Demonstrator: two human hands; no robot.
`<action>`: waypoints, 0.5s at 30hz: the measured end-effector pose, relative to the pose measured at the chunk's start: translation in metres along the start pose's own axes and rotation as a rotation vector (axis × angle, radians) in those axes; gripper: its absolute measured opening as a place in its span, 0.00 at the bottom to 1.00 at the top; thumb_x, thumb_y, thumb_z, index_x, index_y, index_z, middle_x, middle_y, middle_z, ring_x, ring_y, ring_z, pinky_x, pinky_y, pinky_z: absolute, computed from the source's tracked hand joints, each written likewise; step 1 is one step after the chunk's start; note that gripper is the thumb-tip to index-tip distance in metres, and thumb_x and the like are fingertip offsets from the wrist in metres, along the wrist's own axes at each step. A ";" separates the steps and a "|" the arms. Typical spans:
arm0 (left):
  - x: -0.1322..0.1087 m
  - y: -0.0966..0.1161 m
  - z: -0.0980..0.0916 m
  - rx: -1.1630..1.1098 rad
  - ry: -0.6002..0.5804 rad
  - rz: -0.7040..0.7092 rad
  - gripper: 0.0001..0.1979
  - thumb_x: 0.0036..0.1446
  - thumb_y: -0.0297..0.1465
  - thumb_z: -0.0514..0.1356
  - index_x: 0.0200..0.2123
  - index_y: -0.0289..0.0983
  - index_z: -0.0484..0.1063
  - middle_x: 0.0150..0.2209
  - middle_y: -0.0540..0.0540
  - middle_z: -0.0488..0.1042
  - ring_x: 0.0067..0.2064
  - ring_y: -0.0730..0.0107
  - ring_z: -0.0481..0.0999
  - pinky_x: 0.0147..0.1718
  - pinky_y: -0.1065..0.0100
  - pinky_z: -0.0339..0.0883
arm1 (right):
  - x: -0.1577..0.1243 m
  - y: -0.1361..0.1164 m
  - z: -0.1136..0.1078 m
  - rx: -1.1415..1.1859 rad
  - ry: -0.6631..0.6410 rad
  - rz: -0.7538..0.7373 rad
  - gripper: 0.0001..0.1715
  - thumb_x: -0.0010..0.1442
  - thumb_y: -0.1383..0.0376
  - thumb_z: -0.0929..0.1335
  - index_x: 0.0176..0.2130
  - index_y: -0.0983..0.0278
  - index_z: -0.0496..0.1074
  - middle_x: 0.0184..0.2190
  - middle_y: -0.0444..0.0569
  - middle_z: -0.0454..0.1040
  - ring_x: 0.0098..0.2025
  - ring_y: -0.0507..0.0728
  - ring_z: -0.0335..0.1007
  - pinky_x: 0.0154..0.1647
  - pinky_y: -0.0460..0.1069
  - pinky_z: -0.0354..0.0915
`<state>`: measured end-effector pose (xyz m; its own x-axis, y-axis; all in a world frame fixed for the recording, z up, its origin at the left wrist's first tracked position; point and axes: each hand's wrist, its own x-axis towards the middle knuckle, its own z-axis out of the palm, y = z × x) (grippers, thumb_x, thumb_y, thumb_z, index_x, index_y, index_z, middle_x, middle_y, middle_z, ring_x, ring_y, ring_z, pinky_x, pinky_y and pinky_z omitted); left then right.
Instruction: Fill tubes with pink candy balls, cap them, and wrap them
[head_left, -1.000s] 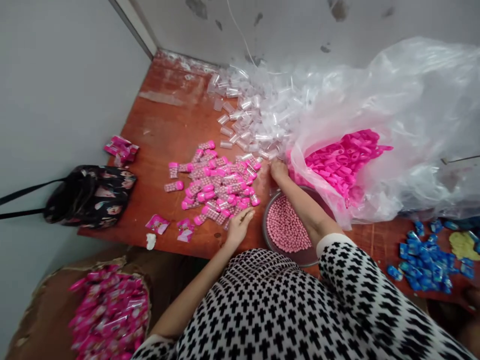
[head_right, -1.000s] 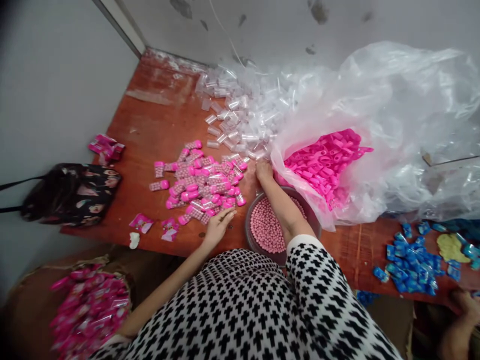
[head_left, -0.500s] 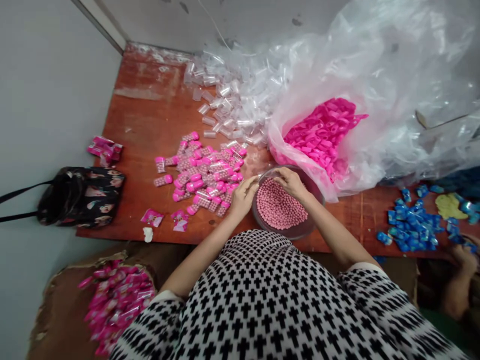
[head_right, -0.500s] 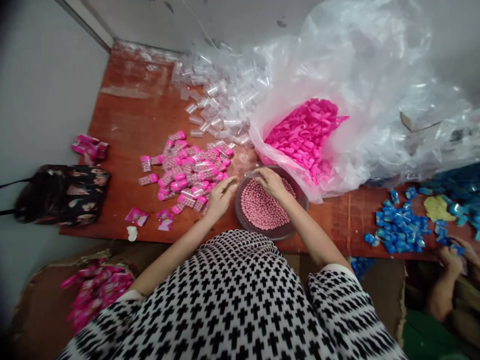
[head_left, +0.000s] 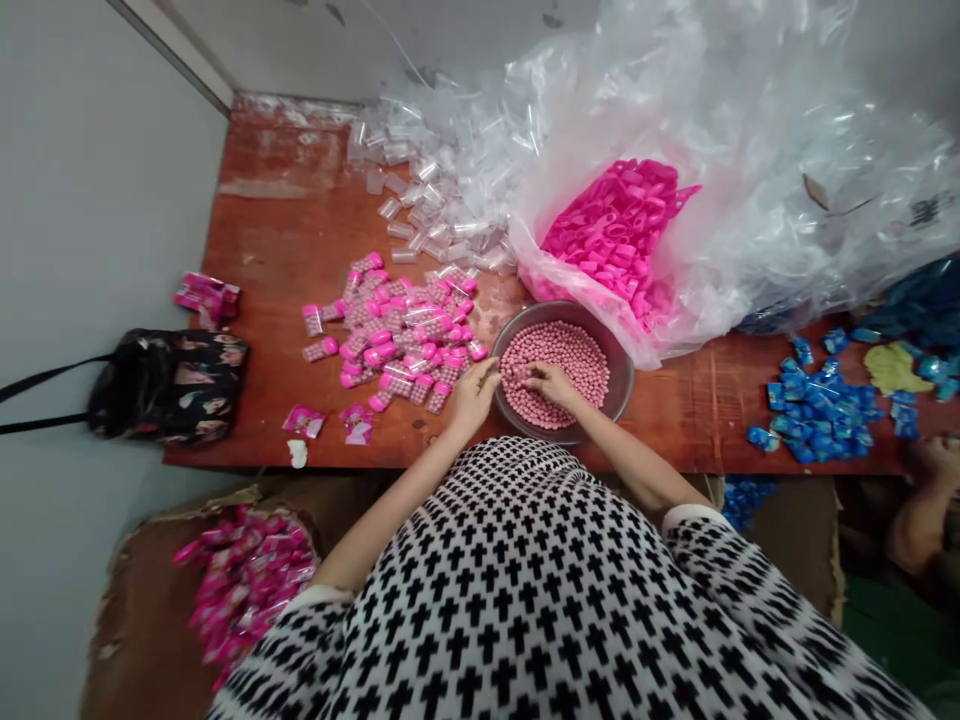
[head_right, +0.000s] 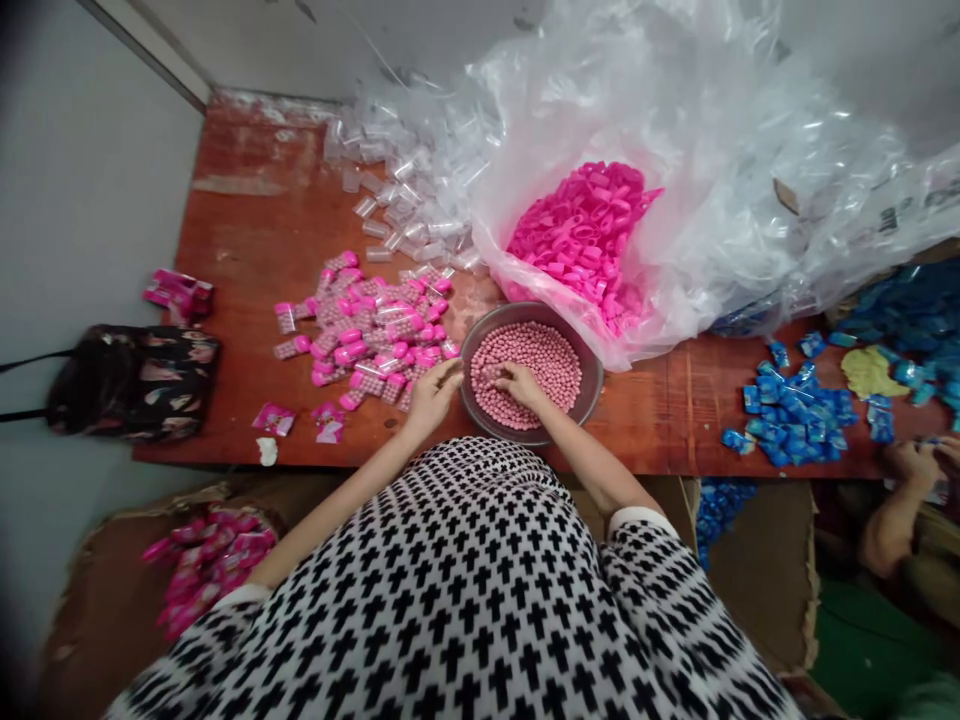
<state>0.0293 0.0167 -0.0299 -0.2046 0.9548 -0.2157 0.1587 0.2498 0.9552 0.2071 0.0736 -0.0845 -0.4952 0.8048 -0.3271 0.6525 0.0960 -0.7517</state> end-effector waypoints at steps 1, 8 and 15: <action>0.001 -0.002 0.003 0.023 -0.024 0.015 0.18 0.49 0.30 0.62 0.46 0.38 0.74 0.47 0.41 0.75 0.48 0.60 0.74 0.51 0.58 0.64 | -0.004 -0.001 -0.004 0.034 0.006 -0.007 0.17 0.55 0.67 0.65 0.45 0.67 0.68 0.39 0.49 0.75 0.40 0.53 0.70 0.42 0.49 0.65; 0.005 0.003 0.040 -0.216 -0.216 -0.066 0.17 0.48 0.32 0.61 0.43 0.36 0.75 0.44 0.42 0.76 0.43 0.61 0.75 0.45 0.58 0.69 | -0.032 -0.015 -0.029 0.647 0.106 -0.080 0.18 0.47 0.60 0.71 0.38 0.64 0.70 0.36 0.46 0.75 0.39 0.54 0.72 0.46 0.53 0.67; 0.007 0.020 0.056 -0.515 -0.255 -0.254 0.17 0.40 0.32 0.66 0.37 0.34 0.75 0.33 0.47 0.76 0.32 0.70 0.74 0.37 0.63 0.71 | -0.045 -0.018 -0.049 0.667 0.155 -0.124 0.21 0.48 0.59 0.71 0.42 0.63 0.68 0.40 0.49 0.76 0.42 0.55 0.73 0.45 0.52 0.69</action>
<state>0.0853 0.0369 -0.0239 0.0721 0.8999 -0.4301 -0.3634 0.4253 0.8289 0.2456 0.0645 -0.0278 -0.4235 0.8901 -0.1684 0.0803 -0.1483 -0.9857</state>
